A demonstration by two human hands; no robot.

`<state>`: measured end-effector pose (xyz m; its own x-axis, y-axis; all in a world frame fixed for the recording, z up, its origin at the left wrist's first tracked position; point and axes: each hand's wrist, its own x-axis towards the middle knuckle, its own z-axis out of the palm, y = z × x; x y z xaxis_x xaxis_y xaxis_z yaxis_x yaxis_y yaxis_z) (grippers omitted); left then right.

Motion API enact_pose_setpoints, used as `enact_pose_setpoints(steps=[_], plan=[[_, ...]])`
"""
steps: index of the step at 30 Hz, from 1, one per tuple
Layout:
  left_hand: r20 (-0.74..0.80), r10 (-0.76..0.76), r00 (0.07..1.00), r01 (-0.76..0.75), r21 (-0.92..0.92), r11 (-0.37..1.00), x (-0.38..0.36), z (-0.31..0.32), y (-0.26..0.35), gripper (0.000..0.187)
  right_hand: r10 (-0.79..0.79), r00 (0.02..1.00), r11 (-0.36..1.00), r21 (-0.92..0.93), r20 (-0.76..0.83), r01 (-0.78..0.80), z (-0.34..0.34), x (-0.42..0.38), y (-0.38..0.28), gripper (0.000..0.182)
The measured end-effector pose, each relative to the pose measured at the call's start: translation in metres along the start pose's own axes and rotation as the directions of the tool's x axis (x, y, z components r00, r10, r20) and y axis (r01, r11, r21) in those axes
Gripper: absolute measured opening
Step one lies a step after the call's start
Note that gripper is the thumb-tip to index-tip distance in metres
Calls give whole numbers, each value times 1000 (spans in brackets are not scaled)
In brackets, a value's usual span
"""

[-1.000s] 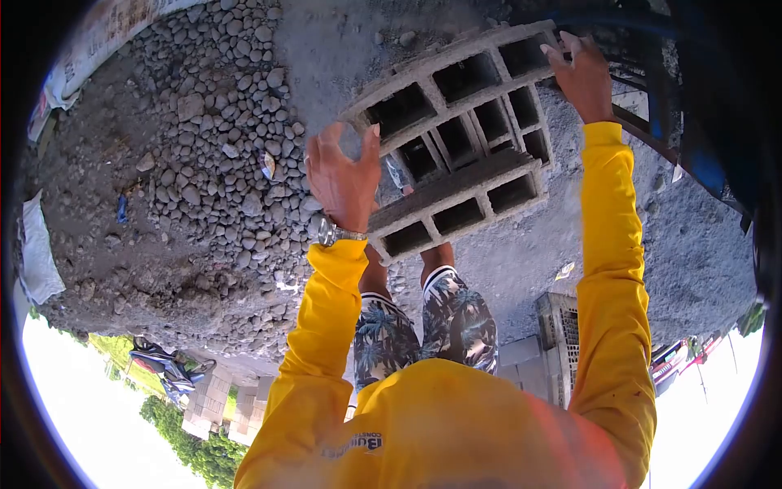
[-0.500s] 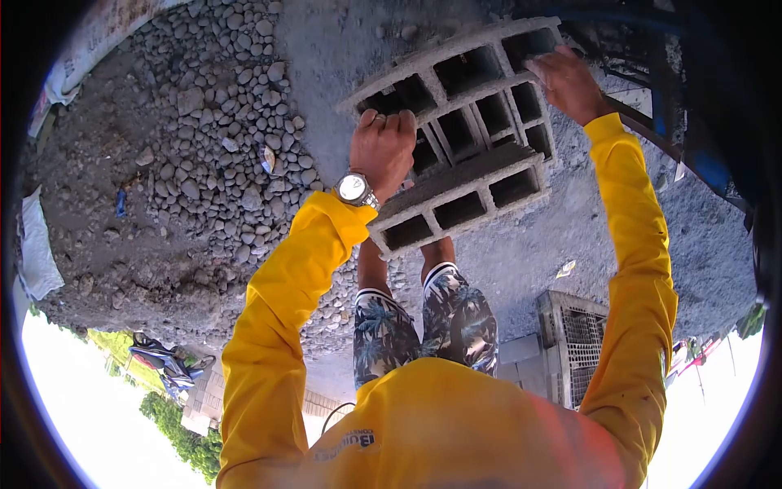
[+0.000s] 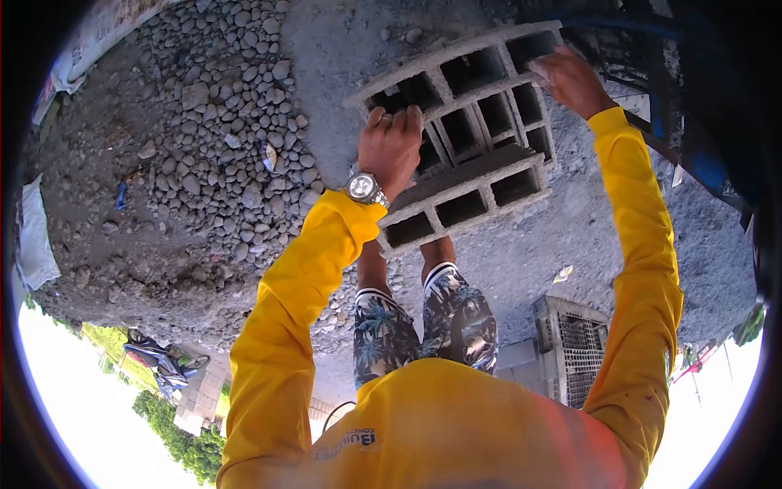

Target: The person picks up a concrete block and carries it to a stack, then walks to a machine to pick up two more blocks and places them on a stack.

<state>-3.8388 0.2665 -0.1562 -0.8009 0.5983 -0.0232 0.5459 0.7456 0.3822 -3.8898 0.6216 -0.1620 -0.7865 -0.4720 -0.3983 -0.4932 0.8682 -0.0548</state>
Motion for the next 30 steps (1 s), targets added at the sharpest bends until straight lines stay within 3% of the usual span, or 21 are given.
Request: enact_pose_setpoints(steps=[3,4,5,6,8,10,11,12,16,20,22,23,26,30], plan=[[-222,-47,974,24,-102,995,-10,-10,8,37,29,953,990,138,-303,14,-23,-7,-15,39],[-265,-107,958,74,-134,988,-17,-19,12,41,134,923,982,176,-359,-74,-31,-11,-17,39],[-305,-170,937,124,-163,979,-23,-25,13,45,237,880,963,222,-411,-155,-38,-13,-18,40],[-254,-368,894,312,-236,920,-29,-27,13,48,336,825,933,278,-455,-226,-40,-12,-18,41],[-128,-705,697,638,-337,692,-38,-31,12,54,594,750,775,456,-290,-438,-32,-6,-13,48],[4,-793,609,752,-321,576,-28,-28,9,49,732,680,611,478,-39,-631,-27,3,-5,52],[66,-829,556,800,-311,513,-16,-24,6,49,734,678,618,456,-42,-641,-16,8,3,54],[132,-857,498,844,-299,445,-7,-18,4,49,737,675,623,431,-42,-653,1,13,10,55],[66,-902,426,890,-211,404,11,0,7,39,744,665,640,350,-61,-684,19,24,21,55],[28,-931,364,911,-221,350,12,7,5,37,721,687,593,435,88,-678,-2,28,18,56],[7,-936,352,911,-232,341,17,12,8,36,719,686,571,470,110,-674,-11,24,12,57],[13,-937,348,913,-232,336,17,11,8,35,734,677,592,445,45,-672,-7,24,12,58],[-16,-940,340,918,-211,335,18,11,15,30,717,690,553,520,99,-650,1,21,19,62],[31,-948,318,926,-222,304,20,11,17,29,707,707,626,441,27,-643,8,21,21,66]])
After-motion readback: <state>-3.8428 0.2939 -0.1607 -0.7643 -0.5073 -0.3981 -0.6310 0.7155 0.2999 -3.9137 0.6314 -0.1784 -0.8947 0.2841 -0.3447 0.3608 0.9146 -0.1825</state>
